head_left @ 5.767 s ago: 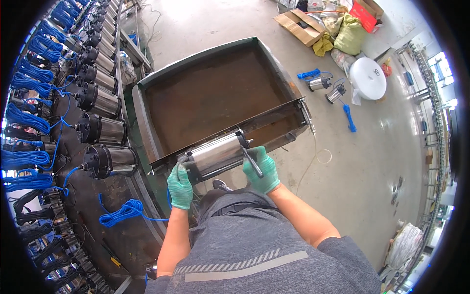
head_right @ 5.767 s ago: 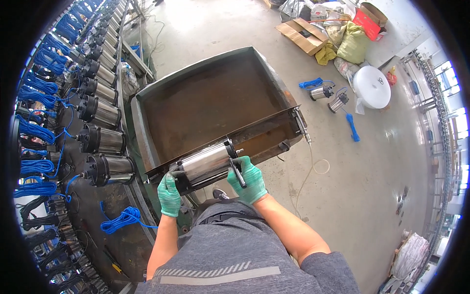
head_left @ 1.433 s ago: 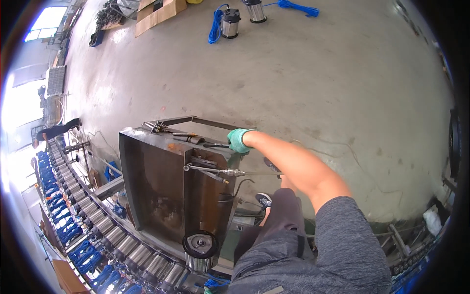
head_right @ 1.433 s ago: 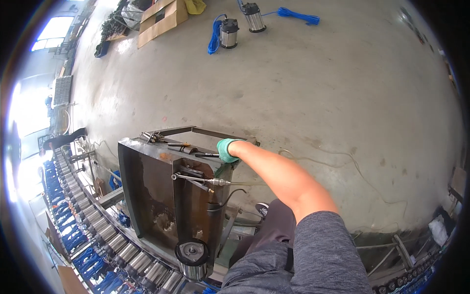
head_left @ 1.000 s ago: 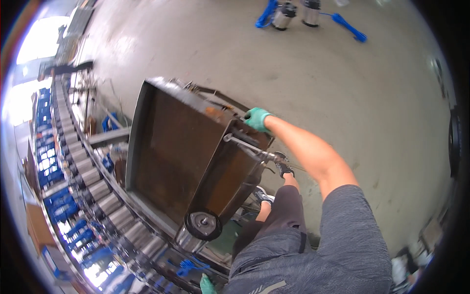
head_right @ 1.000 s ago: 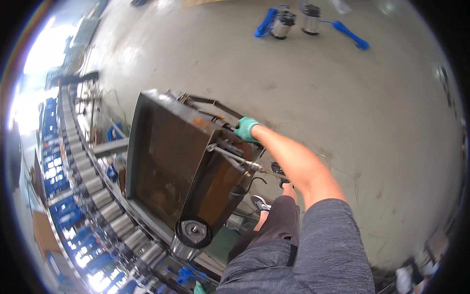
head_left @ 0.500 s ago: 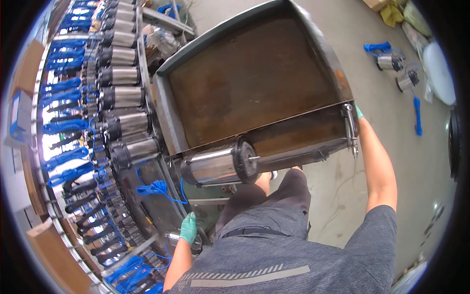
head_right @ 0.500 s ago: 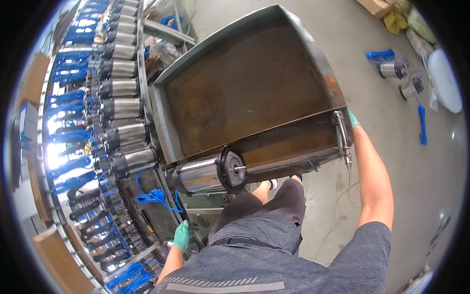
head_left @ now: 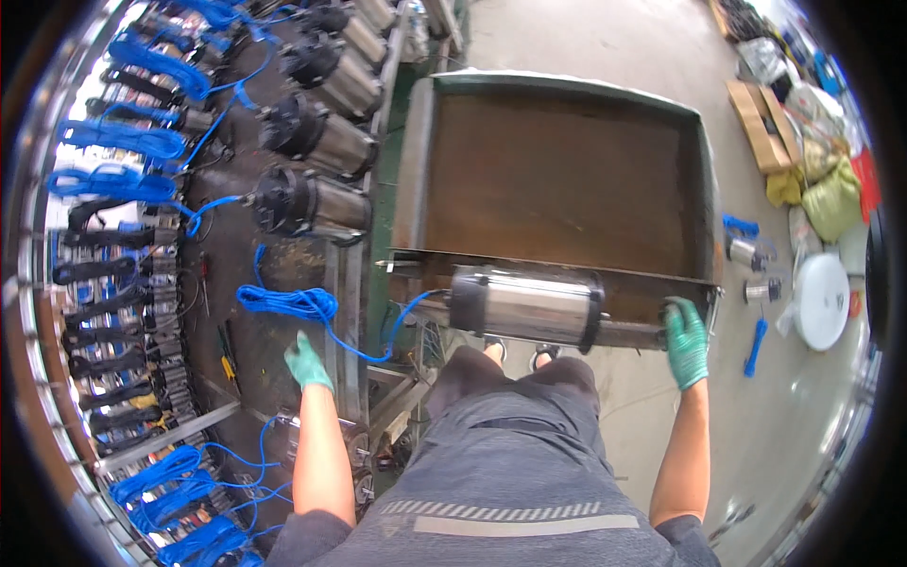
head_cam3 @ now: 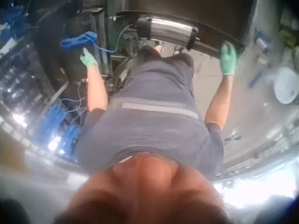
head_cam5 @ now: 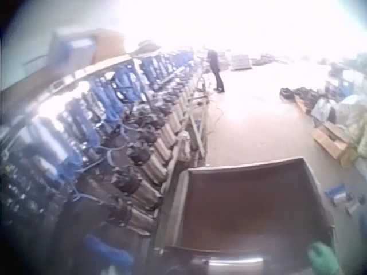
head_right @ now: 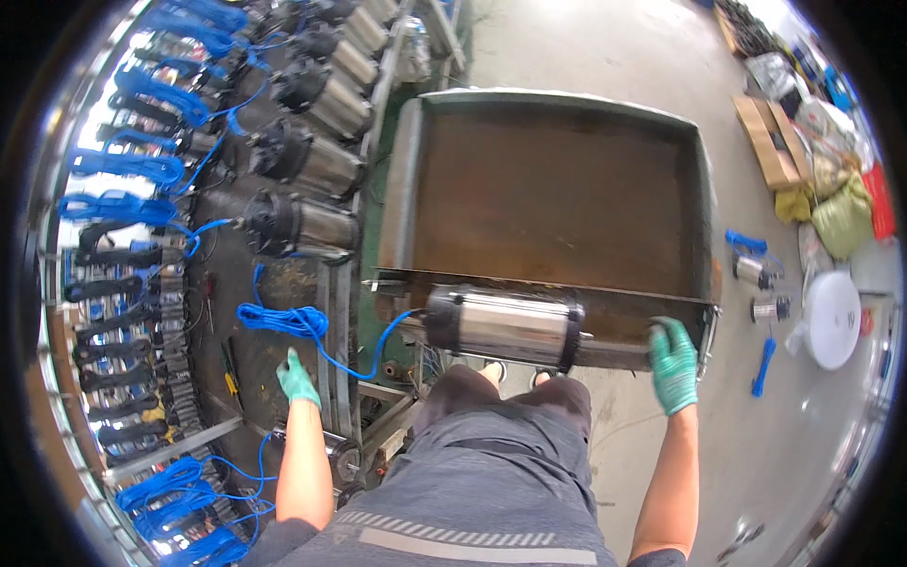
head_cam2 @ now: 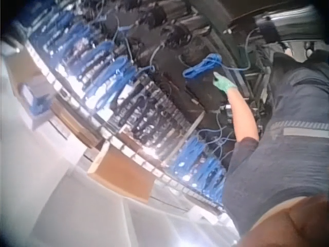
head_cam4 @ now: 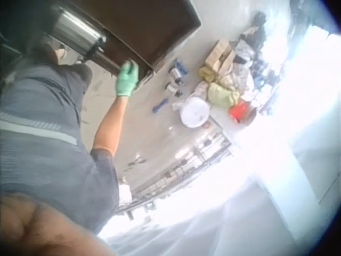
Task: The person tests a cylindrical metal pump assembly by immersing it in a water tank, checking for leaks while rotating it, and then moving the assembly to a storage location.
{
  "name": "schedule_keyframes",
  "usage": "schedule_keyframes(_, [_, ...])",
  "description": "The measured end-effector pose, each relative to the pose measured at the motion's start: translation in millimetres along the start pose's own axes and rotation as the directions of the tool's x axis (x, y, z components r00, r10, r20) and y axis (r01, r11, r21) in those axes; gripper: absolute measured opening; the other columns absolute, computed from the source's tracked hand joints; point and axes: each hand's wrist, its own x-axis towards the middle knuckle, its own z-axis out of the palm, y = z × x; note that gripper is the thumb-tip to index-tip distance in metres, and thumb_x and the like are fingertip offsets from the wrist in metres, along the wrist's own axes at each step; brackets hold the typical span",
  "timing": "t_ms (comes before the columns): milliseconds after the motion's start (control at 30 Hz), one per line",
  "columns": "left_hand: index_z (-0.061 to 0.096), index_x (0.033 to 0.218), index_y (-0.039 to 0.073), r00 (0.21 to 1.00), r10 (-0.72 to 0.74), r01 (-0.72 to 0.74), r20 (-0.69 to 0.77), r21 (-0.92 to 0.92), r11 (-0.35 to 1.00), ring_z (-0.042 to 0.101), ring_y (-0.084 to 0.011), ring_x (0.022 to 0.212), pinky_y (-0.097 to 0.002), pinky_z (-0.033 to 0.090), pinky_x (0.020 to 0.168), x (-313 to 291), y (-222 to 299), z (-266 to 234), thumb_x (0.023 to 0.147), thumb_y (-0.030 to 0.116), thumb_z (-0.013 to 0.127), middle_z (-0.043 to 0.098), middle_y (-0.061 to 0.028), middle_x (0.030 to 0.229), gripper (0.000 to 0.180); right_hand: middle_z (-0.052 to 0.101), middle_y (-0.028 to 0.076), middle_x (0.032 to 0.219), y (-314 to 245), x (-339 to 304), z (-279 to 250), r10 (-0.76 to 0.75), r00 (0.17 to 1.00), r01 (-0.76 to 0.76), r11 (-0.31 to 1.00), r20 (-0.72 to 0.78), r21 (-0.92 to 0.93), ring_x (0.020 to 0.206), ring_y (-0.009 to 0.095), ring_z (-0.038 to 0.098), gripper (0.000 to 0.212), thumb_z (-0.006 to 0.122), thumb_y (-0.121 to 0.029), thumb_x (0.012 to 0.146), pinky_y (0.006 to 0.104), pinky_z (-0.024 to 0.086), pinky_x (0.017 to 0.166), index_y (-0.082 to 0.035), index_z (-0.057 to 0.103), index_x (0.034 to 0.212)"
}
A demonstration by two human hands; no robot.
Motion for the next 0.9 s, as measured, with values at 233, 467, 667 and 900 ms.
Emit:
schedule_keyframes(233, [0.067, 0.116, 0.012, 0.872, -0.446, 0.440, 0.203, 0.076, 0.895, 0.062, -0.0264, 0.102, -0.0510, 0.050, 0.086, 92.5, 39.7, 71.6, 0.078, 0.076, 0.066, 0.066, -0.0071, 0.121, 0.075, 0.064, 0.006, 0.102, -79.3, 27.5, 70.6, 0.233, 0.839, -0.234, 0.970, 0.492, -0.061, 0.087, 0.015, 0.058, 0.045, 0.050, -0.043, 0.104, 0.0300, 0.050, 0.079, -0.002, 0.058, 0.121])
schedule_keyframes(467, [0.070, 0.106, 0.014, 0.532, -0.330, 0.778, 0.780, -0.296, 0.554, 0.072, -0.0280, 0.095, -0.0434, 0.060, 0.083, 68.1, 80.8, 58.0, 0.103, 0.044, 0.038, 0.074, -0.0095, 0.103, 0.044, 0.068, 0.013, 0.105, -99.3, 51.9, 69.7, 0.377, 0.720, -0.243, 0.923, 0.583, -0.297, 0.084, 0.021, 0.065, 0.062, 0.050, -0.054, 0.098, 0.0352, 0.052, 0.078, 0.000, 0.050, 0.129])
schedule_keyframes(667, [0.062, 0.094, 0.011, 0.753, -0.061, 0.545, 0.655, -0.570, 0.616, 0.035, -0.0018, 0.042, -0.0173, 0.022, 0.038, -3.0, 147.5, -24.8, 0.096, 0.033, 0.055, 0.041, 0.0082, 0.059, 0.023, 0.066, 0.019, 0.108, -81.5, 56.2, 65.0, 0.352, 0.605, -0.356, 0.922, 0.714, -0.153, 0.086, 0.023, 0.070, 0.078, 0.058, -0.061, 0.092, 0.0359, 0.058, 0.075, 0.003, 0.045, 0.135])
schedule_keyframes(900, [0.063, 0.119, 0.001, 0.611, 0.629, 0.461, 0.480, -0.862, 0.210, 0.059, -0.0308, 0.110, -0.0462, 0.047, 0.095, -90.9, 196.6, -157.2, 0.093, 0.029, 0.063, 0.063, -0.0143, 0.119, 0.038, 0.066, 0.018, 0.097, -66.3, 52.2, 80.8, 0.211, 0.725, -0.284, 0.959, 0.655, 0.005, 0.072, 0.022, 0.070, 0.063, 0.063, -0.050, 0.092, 0.0351, 0.060, 0.064, 0.005, 0.050, 0.119])
